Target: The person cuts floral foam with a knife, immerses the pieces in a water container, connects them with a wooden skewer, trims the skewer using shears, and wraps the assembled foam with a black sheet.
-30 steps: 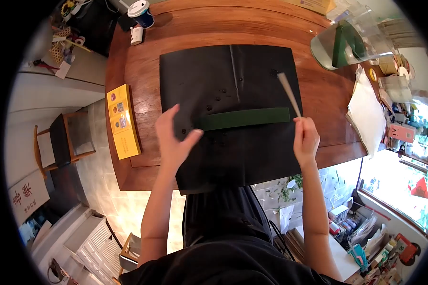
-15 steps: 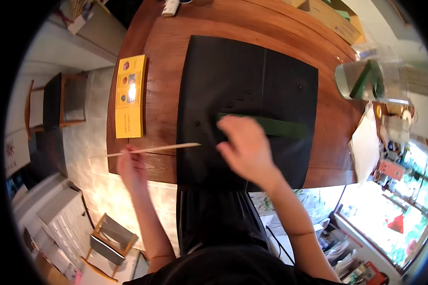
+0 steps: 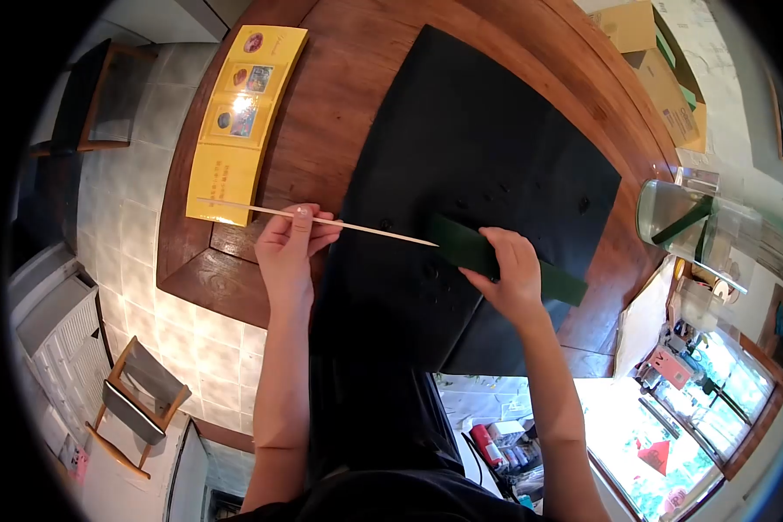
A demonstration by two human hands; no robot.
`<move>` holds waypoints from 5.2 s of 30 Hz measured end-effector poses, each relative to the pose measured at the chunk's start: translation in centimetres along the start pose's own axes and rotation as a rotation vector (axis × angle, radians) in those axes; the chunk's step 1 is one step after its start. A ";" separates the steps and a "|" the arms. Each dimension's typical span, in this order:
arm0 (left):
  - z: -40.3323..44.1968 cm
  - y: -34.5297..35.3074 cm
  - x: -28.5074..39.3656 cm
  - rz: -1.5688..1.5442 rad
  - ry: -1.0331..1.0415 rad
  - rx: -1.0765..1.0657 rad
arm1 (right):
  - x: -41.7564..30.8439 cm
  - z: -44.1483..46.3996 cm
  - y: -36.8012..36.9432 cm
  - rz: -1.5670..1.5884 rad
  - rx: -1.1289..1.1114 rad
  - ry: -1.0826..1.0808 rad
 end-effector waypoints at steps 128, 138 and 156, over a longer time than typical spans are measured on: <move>4.2 3.2 3.5 1.243 0.976 -0.663 | 1.9 -0.9 0.1 -0.004 -0.165 0.028; 2.5 -3.6 7.8 1.340 0.740 -0.396 | 0.6 1.7 -1.7 -0.010 -0.345 0.070; 3.6 -1.4 6.3 1.310 0.863 -0.442 | 0.4 2.6 0.5 -0.099 -0.324 -0.146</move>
Point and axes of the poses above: each hand's wrist, its own z-axis towards the middle knuckle, its own y-axis out of the palm, x = y × z, the point moved 2 cm from there along z, towards the middle knuckle, and after that the axes turned 10 degrees about -y, right-handed, at the moved point
